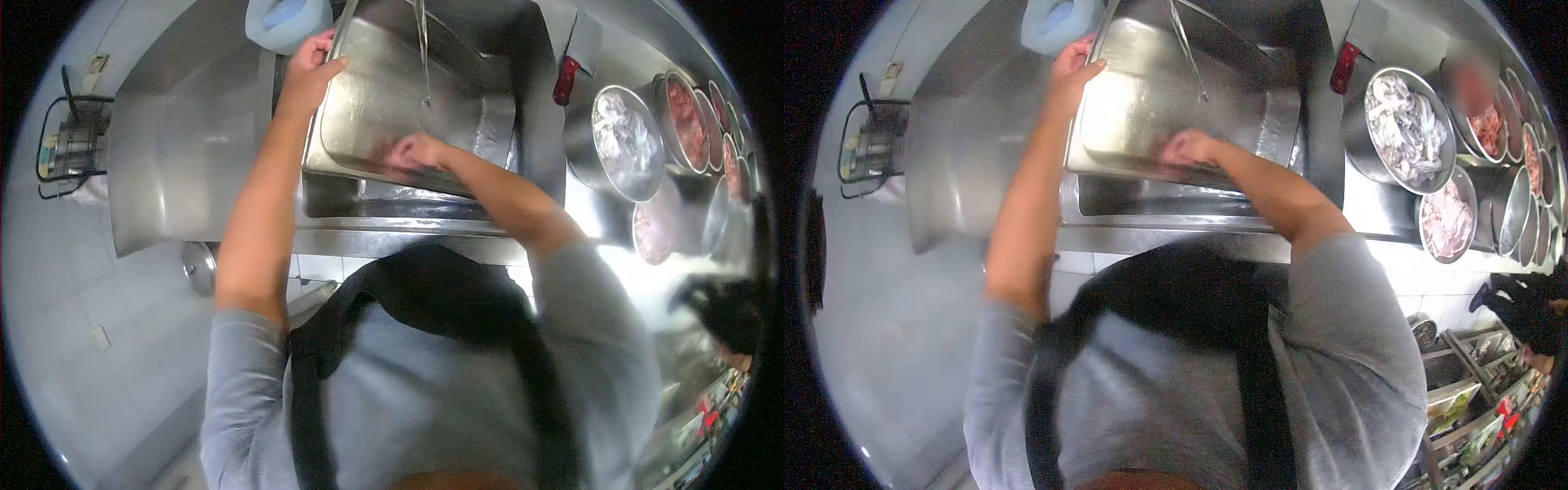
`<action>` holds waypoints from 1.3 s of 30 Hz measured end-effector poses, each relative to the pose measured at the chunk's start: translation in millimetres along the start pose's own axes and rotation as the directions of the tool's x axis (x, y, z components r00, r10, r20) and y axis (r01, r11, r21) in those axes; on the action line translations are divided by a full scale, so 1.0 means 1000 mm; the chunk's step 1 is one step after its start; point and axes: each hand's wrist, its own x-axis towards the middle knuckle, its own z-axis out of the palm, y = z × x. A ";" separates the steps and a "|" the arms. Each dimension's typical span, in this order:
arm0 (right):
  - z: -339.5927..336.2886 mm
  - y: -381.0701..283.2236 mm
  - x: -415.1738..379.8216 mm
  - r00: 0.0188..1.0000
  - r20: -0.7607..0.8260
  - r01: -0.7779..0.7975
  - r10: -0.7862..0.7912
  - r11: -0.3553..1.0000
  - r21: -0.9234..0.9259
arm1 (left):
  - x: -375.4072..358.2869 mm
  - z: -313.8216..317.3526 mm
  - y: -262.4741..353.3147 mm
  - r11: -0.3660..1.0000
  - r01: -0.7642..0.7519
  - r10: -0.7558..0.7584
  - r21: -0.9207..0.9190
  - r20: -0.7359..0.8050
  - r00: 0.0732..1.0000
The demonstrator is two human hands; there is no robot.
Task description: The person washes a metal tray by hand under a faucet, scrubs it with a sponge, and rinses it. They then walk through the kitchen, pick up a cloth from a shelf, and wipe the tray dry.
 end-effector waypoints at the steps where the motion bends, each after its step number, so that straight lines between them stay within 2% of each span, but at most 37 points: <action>1: -0.003 0.011 0.001 0.998 -0.036 -0.050 0.045 0.983 -0.174 | 0.001 0.004 -0.006 1.000 0.000 0.000 -0.017 -0.003 1.000; 3: -0.009 0.019 0.003 0.985 -0.127 -0.162 0.113 0.854 -0.495 | 0.003 0.014 -0.012 1.000 0.026 -0.026 0.004 -0.024 0.999; 4: -0.003 -0.017 -0.003 0.991 -0.135 -0.056 -0.017 0.852 -0.520 | 0.007 0.020 -0.010 0.999 0.050 -0.050 0.019 -0.037 0.998; 5: 0.004 -0.038 -0.001 0.961 -0.187 0.111 -0.204 0.904 -0.414 | 0.010 0.026 -0.010 0.997 0.075 -0.073 0.033 -0.051 0.996; 6: 0.012 -0.053 0.007 0.891 -0.261 0.287 -0.373 0.906 -0.312 | 0.015 0.030 -0.014 0.998 0.066 -0.065 0.025 -0.046 0.997; 7: 0.021 -0.053 0.033 0.757 -0.338 0.460 -0.559 0.824 -0.330 | 0.019 0.034 -0.017 0.998 0.057 -0.056 0.018 -0.041 0.998; 8: 0.019 -0.076 0.027 0.641 -0.380 0.510 -0.667 0.740 -0.439 | 0.023 0.036 -0.019 0.999 0.043 -0.043 0.012 -0.042 0.998; 11: -0.001 -0.062 0.039 0.484 -0.490 0.646 -0.725 0.674 -0.359 | 0.027 0.033 -0.023 0.998 0.058 -0.057 0.021 -0.037 0.998; 12: -0.013 -0.061 0.035 0.477 -0.543 0.507 -0.692 0.720 -0.473 | 0.027 0.034 -0.022 0.998 0.059 -0.057 0.033 -0.057 0.997; 15: 0.007 -0.063 0.029 0.567 -0.252 0.631 -0.784 0.610 -0.478 | 0.026 0.034 -0.021 0.996 0.073 -0.067 0.057 -0.096 0.993; 16: 0.007 -0.063 0.035 0.493 -0.299 0.687 -0.817 0.577 -0.442 | 0.028 0.033 -0.020 0.995 0.085 -0.080 0.057 -0.096 0.992; 19: -0.026 -0.054 0.046 0.594 -0.443 0.530 -0.671 0.741 -0.411 | 0.030 0.028 -0.028 0.996 0.087 -0.084 0.027 -0.092 0.992; 20: -0.025 -0.052 0.046 0.631 -0.442 0.503 -0.637 0.770 -0.391 | 0.029 0.026 -0.032 0.997 0.082 -0.080 0.012 -0.090 0.993; 23: 0.006 -0.055 0.035 0.517 -0.129 0.698 -0.846 0.504 -0.509 | 0.016 0.033 -0.032 0.998 0.029 -0.024 0.057 -0.085 0.996; 24: 0.004 -0.051 0.035 0.549 -0.165 0.662 -0.819 0.547 -0.513 | 0.012 0.034 -0.034 0.998 0.037 -0.031 0.058 -0.093 0.995; 25: -0.005 -0.051 0.033 0.624 -0.242 0.600 -0.743 0.654 -0.461 | 0.011 0.035 -0.036 0.997 0.045 -0.039 0.059 -0.102 0.994; 27: -0.010 -0.045 0.037 0.529 -0.332 0.587 -0.781 0.620 -0.521 | 0.011 0.034 -0.043 0.997 0.048 -0.042 0.059 -0.103 0.994; 29: 0.000 -0.041 0.031 0.544 -0.126 0.676 -0.830 0.522 -0.520 | 0.014 0.031 -0.049 0.998 0.038 -0.033 0.056 -0.088 0.996; 30: 0.003 -0.042 0.026 0.545 -0.104 0.686 -0.832 0.513 -0.515 | 0.014 0.032 -0.047 0.997 0.044 -0.038 0.060 -0.090 0.995; 33: -0.012 -0.047 0.033 0.645 -0.300 0.561 -0.703 0.702 -0.439 | 0.015 0.036 -0.040 0.997 0.058 -0.052 0.059 -0.101 0.994; 34: -0.010 -0.048 0.029 0.592 -0.317 0.581 -0.741 0.665 -0.470 | 0.016 0.037 -0.038 0.997 0.061 -0.055 0.049 -0.107 0.993; 37: -0.007 -0.048 0.029 0.529 -0.098 0.711 -0.843 0.503 -0.491 | 0.021 0.037 -0.033 0.996 0.070 -0.064 0.048 -0.118 0.991; 38: -0.014 -0.050 0.032 0.502 -0.153 0.681 -0.851 0.499 -0.536 | 0.022 0.037 -0.032 0.996 0.073 -0.066 0.053 -0.120 0.991; 39: -0.021 -0.052 0.035 0.517 -0.291 0.599 -0.805 0.583 -0.549 | 0.023 0.036 -0.032 0.997 0.063 -0.057 0.046 -0.116 0.992</action>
